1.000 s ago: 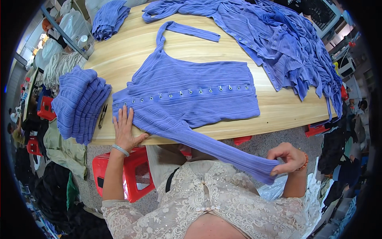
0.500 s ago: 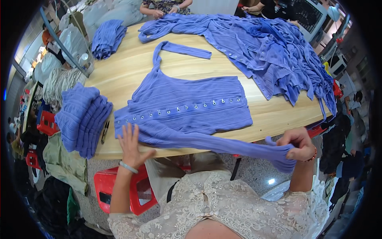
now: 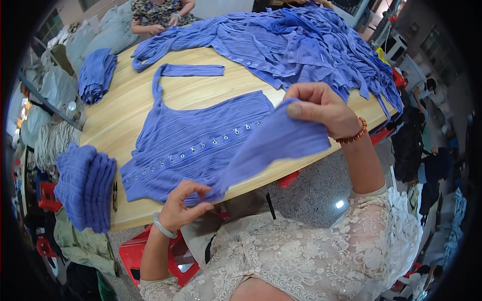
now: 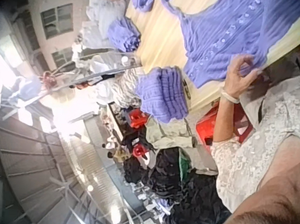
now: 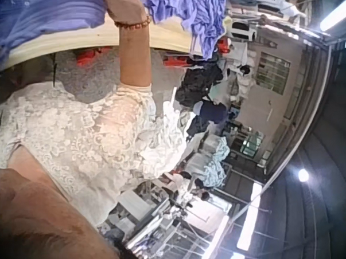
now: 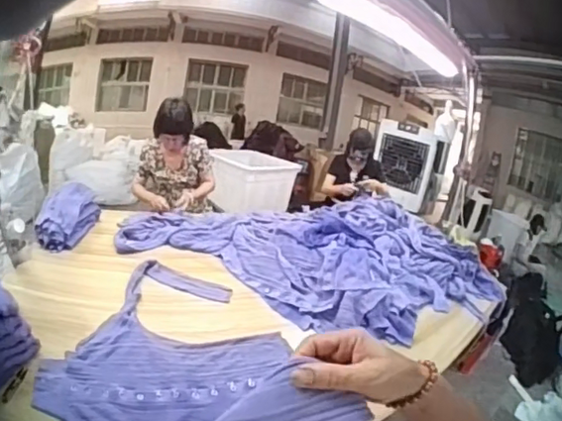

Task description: The person trims loose threads on a garment using thread snips, fastens the hooks along the front, and folds the garment on the table by hand.

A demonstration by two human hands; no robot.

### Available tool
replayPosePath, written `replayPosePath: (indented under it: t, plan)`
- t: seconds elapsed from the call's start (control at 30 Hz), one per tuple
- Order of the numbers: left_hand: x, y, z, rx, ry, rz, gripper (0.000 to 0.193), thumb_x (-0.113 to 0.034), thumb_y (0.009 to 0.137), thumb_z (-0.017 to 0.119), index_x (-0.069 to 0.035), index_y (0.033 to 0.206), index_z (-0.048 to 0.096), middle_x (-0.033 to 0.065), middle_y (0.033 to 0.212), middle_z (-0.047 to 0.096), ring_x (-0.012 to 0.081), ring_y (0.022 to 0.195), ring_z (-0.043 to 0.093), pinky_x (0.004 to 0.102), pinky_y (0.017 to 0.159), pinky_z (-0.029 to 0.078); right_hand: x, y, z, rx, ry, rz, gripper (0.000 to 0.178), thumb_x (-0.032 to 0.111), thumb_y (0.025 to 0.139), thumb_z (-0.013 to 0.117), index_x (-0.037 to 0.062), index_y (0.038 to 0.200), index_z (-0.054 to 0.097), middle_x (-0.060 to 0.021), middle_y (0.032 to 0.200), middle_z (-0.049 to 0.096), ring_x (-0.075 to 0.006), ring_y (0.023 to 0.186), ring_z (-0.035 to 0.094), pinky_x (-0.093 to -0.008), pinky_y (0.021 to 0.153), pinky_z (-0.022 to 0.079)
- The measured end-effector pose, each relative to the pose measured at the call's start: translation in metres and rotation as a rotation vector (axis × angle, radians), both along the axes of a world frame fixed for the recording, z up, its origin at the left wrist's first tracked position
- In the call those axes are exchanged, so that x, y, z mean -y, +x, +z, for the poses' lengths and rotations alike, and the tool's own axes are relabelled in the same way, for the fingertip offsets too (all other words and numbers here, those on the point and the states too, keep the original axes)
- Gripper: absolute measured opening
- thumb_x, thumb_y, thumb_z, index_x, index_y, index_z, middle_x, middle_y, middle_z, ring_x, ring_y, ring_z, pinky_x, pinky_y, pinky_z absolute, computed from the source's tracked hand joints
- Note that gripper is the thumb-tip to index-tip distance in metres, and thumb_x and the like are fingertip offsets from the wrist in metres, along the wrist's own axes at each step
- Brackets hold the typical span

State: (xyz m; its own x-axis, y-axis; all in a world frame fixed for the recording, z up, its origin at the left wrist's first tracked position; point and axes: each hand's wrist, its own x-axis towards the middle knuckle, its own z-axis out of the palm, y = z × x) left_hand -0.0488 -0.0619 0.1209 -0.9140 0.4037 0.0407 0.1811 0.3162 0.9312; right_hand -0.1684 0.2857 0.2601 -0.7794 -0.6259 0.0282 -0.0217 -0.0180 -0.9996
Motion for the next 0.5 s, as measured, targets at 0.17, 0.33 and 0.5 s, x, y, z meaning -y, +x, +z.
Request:
replayPosePath:
  t: [0.17,0.33,0.5]
  plan:
    - [-0.029,-0.01,-0.007,-0.445,-0.462,0.058,0.055,-0.02,0.07,0.082,-0.007,0.117,0.059,0.0125,0.107,0.058,0.0323,0.101,0.055,0.0415,0.087,0.042,0.0,-0.006,-0.001,0.087,-0.035,-0.18,0.026,0.018,0.095,0.065,0.0007,0.114,0.062,0.0021,0.09,0.066,-0.0012,0.075,0.06,-0.0169,0.067,0.05]
    - [-0.024,-0.011,-0.046,-0.568,-0.552,0.201,0.043,-0.012,0.072,0.078,-0.007,0.111,0.061,0.0142,0.103,0.058,0.034,0.096,0.056,0.0436,0.085,0.043,-0.016,-0.008,-0.015,0.13,0.019,-0.178,0.034,0.011,0.095,0.062,0.0003,0.126,0.056,-0.0042,0.101,0.067,-0.0066,0.086,0.064,-0.0214,0.077,0.053]
    - [-0.014,-0.011,-0.051,-0.499,-0.525,0.216,0.042,-0.009,0.071,0.077,-0.004,0.11,0.062,0.018,0.101,0.057,0.0363,0.095,0.055,0.0446,0.084,0.045,-0.024,-0.027,-0.038,-0.053,0.062,-0.053,0.035,0.013,0.091,0.069,-0.0003,0.122,0.059,0.0006,0.092,0.066,-0.0021,0.08,0.057,-0.0186,0.072,0.047]
